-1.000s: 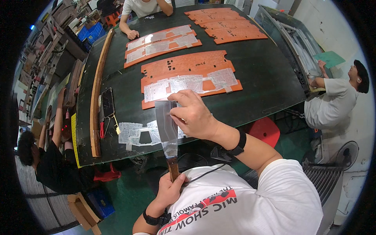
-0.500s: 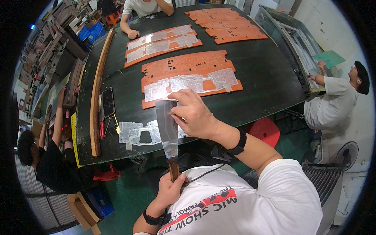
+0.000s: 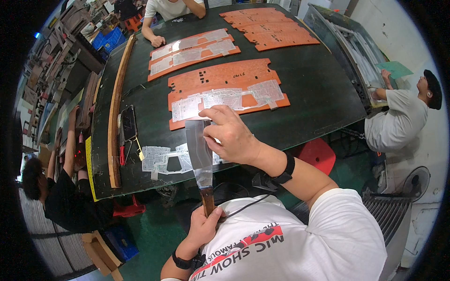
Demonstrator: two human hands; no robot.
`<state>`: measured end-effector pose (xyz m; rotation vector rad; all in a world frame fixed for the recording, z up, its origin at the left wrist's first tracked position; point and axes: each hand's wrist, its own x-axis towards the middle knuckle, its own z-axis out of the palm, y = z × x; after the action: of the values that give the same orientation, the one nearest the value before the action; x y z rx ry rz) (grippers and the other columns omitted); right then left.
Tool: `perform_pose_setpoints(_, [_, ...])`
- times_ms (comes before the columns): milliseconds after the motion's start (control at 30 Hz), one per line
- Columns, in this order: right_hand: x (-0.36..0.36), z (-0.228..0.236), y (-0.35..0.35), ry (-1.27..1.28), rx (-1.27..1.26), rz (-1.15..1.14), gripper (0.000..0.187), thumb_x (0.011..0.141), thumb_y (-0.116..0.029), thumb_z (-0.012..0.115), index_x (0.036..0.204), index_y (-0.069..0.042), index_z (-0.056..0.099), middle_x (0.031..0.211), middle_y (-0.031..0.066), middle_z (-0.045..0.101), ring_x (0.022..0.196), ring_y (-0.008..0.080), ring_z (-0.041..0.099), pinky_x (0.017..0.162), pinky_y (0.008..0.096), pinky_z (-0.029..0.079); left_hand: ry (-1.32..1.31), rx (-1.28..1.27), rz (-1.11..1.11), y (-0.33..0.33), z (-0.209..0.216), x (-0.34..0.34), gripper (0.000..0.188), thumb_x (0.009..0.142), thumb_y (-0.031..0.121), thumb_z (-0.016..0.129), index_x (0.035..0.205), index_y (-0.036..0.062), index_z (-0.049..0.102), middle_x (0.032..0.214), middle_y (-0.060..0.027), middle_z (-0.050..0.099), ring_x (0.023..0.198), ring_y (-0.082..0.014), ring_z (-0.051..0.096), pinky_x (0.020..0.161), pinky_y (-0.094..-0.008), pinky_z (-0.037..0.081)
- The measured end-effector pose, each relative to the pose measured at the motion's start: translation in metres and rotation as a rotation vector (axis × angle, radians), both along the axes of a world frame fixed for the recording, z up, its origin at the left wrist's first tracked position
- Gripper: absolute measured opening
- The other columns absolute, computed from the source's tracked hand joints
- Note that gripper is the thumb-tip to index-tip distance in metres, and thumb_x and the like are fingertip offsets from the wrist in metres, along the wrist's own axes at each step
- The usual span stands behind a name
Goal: The recorder is assembling flexible electronic components, possibly for keyboards, at a factory station.
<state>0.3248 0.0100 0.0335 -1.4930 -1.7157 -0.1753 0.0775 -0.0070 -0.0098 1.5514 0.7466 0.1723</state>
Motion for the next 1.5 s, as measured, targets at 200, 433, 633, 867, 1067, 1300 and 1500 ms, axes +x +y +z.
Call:
perform_pose_setpoints(200, [0.003, 0.005, -0.009, 0.117, -0.011, -0.018, 0.009, 0.068, -0.002, 0.067, 0.075, -0.002, 0.061, 0.111, 0.0151, 0.056, 0.104, 0.0330, 0.050, 0.088, 0.0390, 0.042, 0.037, -0.067, 0.007, 0.001, 0.004, 0.000, 0.030, 0.091, 0.026, 0.055, 0.081, -0.0013, 0.062, 0.073, -0.0056, 0.063, 0.067, -0.0117, 0.057, 0.063, -0.0271, 0.045])
perform_pose_setpoints(433, [0.036, -0.028, -0.052, 0.290, -0.061, -0.263, 0.007, 0.070, -0.004, 0.066, 0.075, -0.001, 0.062, 0.104, 0.0149, 0.059, 0.098, 0.0299, 0.056, 0.084, 0.0349, 0.045, -0.015, -0.167, 0.056, -0.002, -0.003, -0.005, 0.031, 0.093, 0.025, 0.052, 0.083, -0.0025, 0.061, 0.077, -0.0066, 0.064, 0.069, -0.0117, 0.057, 0.064, -0.0258, 0.046])
perform_pose_setpoints(633, [0.045, -0.078, -0.088, 0.496, -0.217, -0.357, 0.007, 0.071, -0.005, 0.066, 0.076, -0.002, 0.062, 0.098, 0.0120, 0.058, 0.095, 0.0283, 0.056, 0.083, 0.0347, 0.045, -0.009, -0.086, 0.025, -0.002, 0.001, 0.010, 0.031, 0.091, 0.028, 0.055, 0.082, -0.0015, 0.062, 0.072, -0.0072, 0.064, 0.068, -0.0136, 0.060, 0.063, -0.0280, 0.046])
perform_pose_setpoints(867, [0.049, -0.110, -0.103, 0.355, -0.204, -0.237, 0.007, 0.072, -0.005, 0.065, 0.075, -0.002, 0.060, 0.095, 0.0112, 0.057, 0.092, 0.0285, 0.055, 0.081, 0.0359, 0.045, 0.051, -0.070, -0.065, -0.008, -0.008, 0.025, 0.033, 0.092, 0.028, 0.051, 0.081, -0.0015, 0.061, 0.074, -0.0058, 0.063, 0.069, -0.0116, 0.056, 0.066, -0.0271, 0.044])
perform_pose_setpoints(1067, [0.042, -0.133, -0.106, 0.408, -0.272, -0.124, 0.007, 0.072, -0.005, 0.065, 0.077, -0.002, 0.061, 0.086, 0.0112, 0.053, 0.083, 0.0280, 0.056, 0.073, 0.0344, 0.046, 0.020, -0.037, -0.073, -0.014, -0.013, 0.024, 0.034, 0.092, 0.030, 0.051, 0.081, -0.0010, 0.060, 0.074, -0.0064, 0.064, 0.068, -0.0118, 0.055, 0.065, -0.0275, 0.044])
perform_pose_setpoints(1300, [0.043, -0.148, -0.102, 0.268, -0.294, -0.117, 0.007, 0.072, -0.008, 0.065, 0.076, -0.004, 0.061, 0.078, 0.0110, 0.054, 0.074, 0.0287, 0.057, 0.064, 0.0366, 0.047, -0.003, -0.049, -0.008, -0.022, -0.018, 0.018, 0.038, 0.093, 0.032, 0.049, 0.081, -0.0020, 0.061, 0.073, -0.0072, 0.063, 0.067, -0.0127, 0.056, 0.064, -0.0279, 0.044])
perform_pose_setpoints(1500, [0.043, -0.147, -0.100, 0.178, -0.256, -0.109, 0.006, 0.072, -0.007, 0.066, 0.077, -0.004, 0.062, 0.074, 0.0090, 0.053, 0.069, 0.0270, 0.057, 0.060, 0.0352, 0.046, -0.017, -0.059, 0.006, -0.024, -0.015, 0.018, 0.038, 0.093, 0.032, 0.049, 0.081, -0.0021, 0.061, 0.073, -0.0072, 0.063, 0.068, -0.0132, 0.056, 0.065, -0.0283, 0.045])
